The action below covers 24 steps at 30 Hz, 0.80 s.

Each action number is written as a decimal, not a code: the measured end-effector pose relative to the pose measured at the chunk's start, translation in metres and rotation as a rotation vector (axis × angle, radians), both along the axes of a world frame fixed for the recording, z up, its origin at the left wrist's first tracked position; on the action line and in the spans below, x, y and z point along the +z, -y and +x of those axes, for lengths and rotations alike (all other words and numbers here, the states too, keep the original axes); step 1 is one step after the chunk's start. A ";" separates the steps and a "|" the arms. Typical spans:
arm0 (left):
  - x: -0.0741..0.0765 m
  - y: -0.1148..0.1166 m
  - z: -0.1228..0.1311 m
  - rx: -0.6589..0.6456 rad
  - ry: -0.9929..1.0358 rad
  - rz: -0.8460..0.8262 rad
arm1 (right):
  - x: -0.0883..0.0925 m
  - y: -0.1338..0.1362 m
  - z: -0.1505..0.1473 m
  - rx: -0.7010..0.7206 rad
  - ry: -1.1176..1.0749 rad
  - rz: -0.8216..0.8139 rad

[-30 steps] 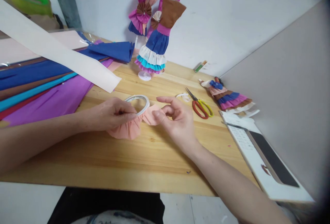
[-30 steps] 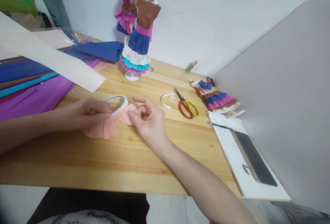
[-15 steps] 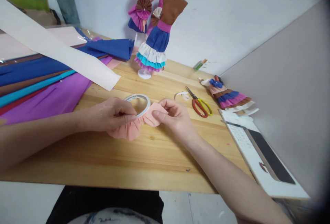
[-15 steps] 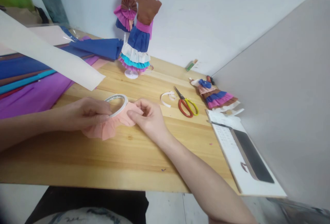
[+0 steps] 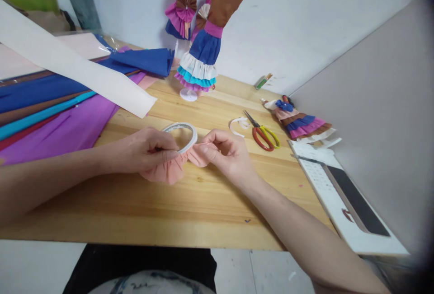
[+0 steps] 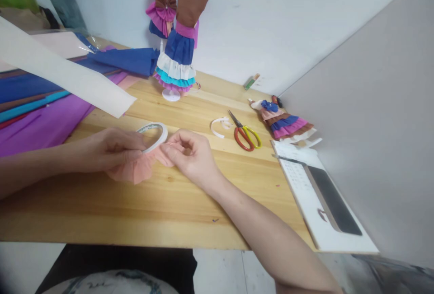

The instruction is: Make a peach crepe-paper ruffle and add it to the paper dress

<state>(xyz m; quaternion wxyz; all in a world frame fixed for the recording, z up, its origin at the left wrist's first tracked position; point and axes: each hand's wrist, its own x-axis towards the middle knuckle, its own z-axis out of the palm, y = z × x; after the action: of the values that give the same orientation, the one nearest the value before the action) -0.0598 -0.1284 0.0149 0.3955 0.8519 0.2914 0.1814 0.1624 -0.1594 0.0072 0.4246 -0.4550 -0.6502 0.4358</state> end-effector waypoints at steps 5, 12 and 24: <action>0.000 0.001 0.001 -0.004 0.006 0.015 | -0.003 0.000 -0.002 0.041 -0.040 -0.101; -0.001 0.002 0.001 -0.009 0.006 0.004 | -0.011 -0.003 -0.003 0.025 -0.125 -0.183; -0.002 0.002 0.001 -0.030 0.000 -0.024 | -0.013 -0.001 -0.005 -0.035 -0.080 -0.181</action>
<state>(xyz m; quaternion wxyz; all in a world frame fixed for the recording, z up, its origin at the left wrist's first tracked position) -0.0588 -0.1302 0.0124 0.4085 0.8512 0.2808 0.1721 0.1574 -0.1588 -0.0055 0.4149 -0.4850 -0.5828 0.5030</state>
